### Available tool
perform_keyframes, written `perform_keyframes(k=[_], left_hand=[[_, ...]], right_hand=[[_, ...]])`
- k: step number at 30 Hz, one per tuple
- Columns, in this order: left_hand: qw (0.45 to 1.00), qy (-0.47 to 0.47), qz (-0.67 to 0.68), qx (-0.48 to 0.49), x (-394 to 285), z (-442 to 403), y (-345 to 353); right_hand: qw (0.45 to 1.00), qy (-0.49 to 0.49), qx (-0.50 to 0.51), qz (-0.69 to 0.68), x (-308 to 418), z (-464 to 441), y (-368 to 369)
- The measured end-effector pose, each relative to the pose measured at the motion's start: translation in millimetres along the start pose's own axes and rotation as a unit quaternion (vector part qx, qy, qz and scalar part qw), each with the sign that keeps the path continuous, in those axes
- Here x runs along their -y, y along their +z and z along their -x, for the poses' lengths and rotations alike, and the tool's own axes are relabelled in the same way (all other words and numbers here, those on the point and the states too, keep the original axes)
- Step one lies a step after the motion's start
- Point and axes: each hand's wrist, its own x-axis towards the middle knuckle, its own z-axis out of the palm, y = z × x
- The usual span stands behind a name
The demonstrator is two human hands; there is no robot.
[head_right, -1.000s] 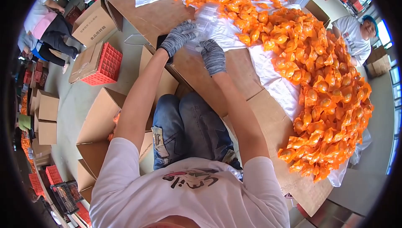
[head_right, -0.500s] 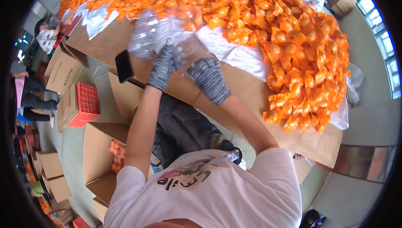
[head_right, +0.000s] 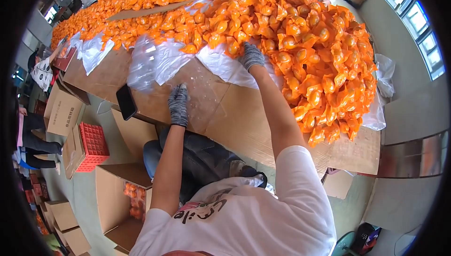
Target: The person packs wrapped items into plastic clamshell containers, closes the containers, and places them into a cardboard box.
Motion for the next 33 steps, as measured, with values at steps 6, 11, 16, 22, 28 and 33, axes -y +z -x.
perform_keyframes(k=[6, 11, 16, 22, 28, 33], left_hand=[[0.994, 0.087, -0.062, 0.027, 10.0, -17.3, 2.0], [0.959, 0.223, -0.173, 0.025, 25.9, -35.4, 5.3], [0.963, 0.167, -0.209, 0.012, 8.3, -25.4, 8.4], [0.995, 0.028, 0.064, 0.067, 20.7, -34.5, 6.5], [0.984, 0.126, -0.117, 0.042, 5.4, -23.4, 8.2], [0.979, 0.15, -0.075, -0.118, 19.3, -18.8, 5.6]], right_hand=[[0.724, 0.135, 0.163, -0.657, -25.1, 39.3, -10.4], [0.472, -0.014, 0.334, -0.815, 48.5, 113.1, -89.0], [0.717, -0.048, 0.418, -0.556, 93.9, 102.1, -69.7], [0.836, -0.161, 0.448, -0.272, 138.0, 80.2, -60.9], [0.875, -0.374, 0.307, -0.027, 166.8, 101.0, -37.3], [0.94, -0.319, 0.066, -0.096, 152.4, 130.5, -16.6]])
